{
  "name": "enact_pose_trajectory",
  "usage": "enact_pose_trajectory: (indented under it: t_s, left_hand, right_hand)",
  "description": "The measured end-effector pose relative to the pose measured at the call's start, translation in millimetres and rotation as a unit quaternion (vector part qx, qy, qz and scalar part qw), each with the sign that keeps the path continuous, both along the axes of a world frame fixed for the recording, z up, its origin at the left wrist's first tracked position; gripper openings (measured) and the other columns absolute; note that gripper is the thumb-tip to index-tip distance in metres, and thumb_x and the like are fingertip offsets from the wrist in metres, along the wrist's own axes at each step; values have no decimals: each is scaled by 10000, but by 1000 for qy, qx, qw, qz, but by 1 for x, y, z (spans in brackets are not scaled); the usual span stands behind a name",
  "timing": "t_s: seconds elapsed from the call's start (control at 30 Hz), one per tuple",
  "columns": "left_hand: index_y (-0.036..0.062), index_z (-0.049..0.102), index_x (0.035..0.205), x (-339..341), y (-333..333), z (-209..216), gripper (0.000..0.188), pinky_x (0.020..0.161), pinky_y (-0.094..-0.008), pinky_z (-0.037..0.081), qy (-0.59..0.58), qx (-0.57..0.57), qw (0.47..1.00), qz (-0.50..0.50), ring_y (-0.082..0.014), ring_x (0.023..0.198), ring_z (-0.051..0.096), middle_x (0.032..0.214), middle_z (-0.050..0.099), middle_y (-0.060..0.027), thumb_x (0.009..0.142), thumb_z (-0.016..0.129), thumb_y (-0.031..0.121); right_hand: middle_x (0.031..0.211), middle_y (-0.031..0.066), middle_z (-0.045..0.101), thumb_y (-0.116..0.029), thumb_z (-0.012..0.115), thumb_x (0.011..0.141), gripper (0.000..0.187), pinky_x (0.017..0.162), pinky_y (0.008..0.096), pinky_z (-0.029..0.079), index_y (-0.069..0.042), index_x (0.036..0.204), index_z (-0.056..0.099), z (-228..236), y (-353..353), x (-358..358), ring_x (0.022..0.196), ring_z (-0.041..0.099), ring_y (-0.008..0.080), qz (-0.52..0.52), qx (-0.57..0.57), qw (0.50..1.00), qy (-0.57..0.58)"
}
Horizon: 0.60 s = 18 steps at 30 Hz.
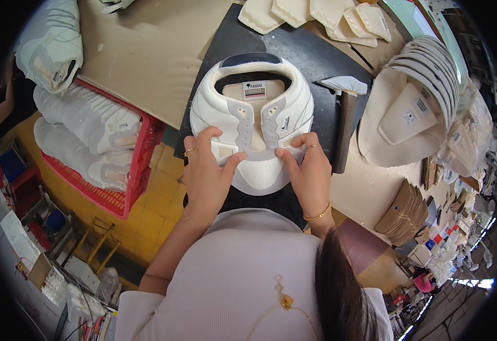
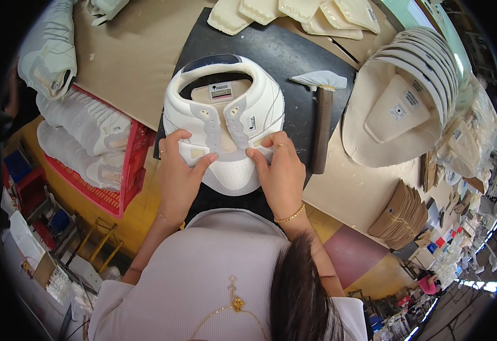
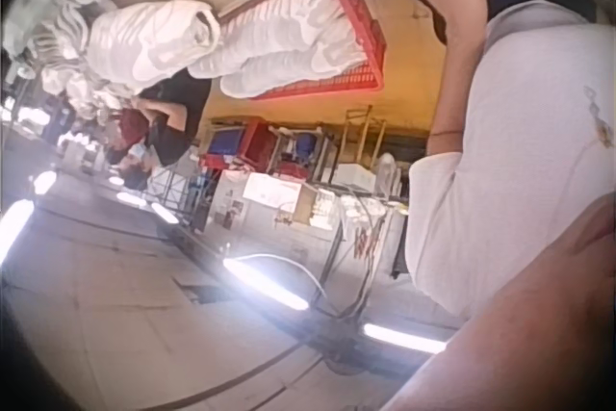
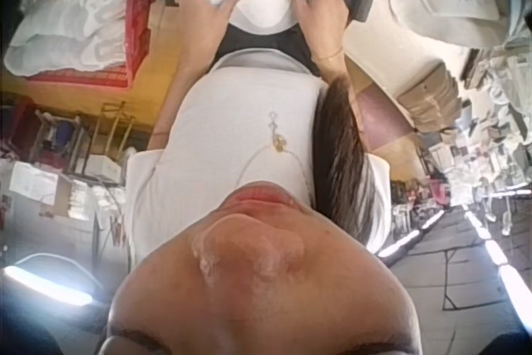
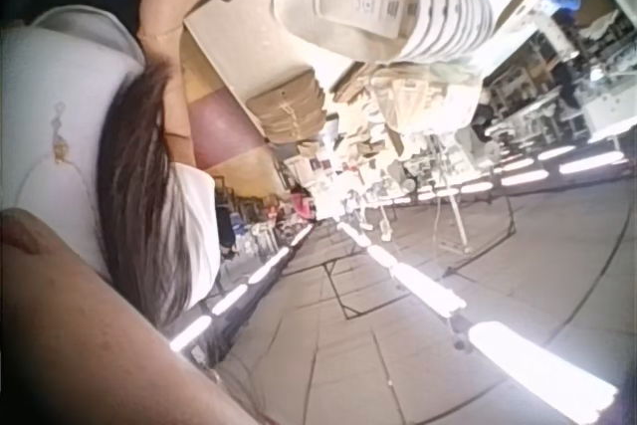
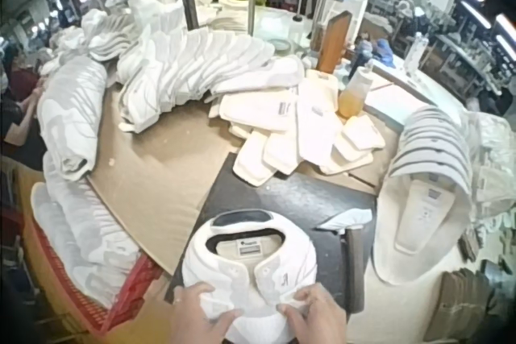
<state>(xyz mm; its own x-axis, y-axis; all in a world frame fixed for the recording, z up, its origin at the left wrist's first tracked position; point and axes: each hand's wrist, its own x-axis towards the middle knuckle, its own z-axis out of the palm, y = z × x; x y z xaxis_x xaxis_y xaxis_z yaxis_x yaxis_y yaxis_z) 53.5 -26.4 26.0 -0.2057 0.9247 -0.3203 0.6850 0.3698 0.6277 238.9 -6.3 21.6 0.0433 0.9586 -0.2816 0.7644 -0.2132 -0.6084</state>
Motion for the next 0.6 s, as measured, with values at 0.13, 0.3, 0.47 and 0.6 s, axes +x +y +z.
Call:
enact_pose_trajectory:
  t_s: [0.13,0.3,0.47,0.6]
  left_hand:
    - [109,420,1242,1,5,-5,619,686,-402,509,37,-14,999,-9,-355,870,582,1077,436,-172,756,783,232]
    - [56,378,1313,1,-8,-14,679,804,-387,535,-262,121,950,118,-283,1064,583,1194,454,-152,775,782,144]
    - [-6,287,1404,-4,-16,-8,692,1022,-360,435,-630,-4,748,208,-192,1183,523,1272,496,-110,848,696,31]
    - [-4,325,1410,-14,-14,-15,601,1097,-404,359,-743,-130,610,243,-251,1277,466,1362,484,-154,905,631,113]
  right_hand:
    - [841,123,614,-239,743,797,322,579,382,478,-68,966,530,-7,0,0,679,617,330,18,29,999,-30]
    - [891,131,641,-242,796,760,510,599,321,510,-34,1137,523,-6,2,13,713,646,233,-71,-32,979,186]
    - [1074,136,645,-228,821,760,642,702,273,536,48,1238,493,5,3,16,876,639,161,-111,-181,879,428]
    - [1114,127,650,-202,790,799,544,854,297,514,38,1216,536,-4,-2,7,979,634,169,-153,-184,787,569]
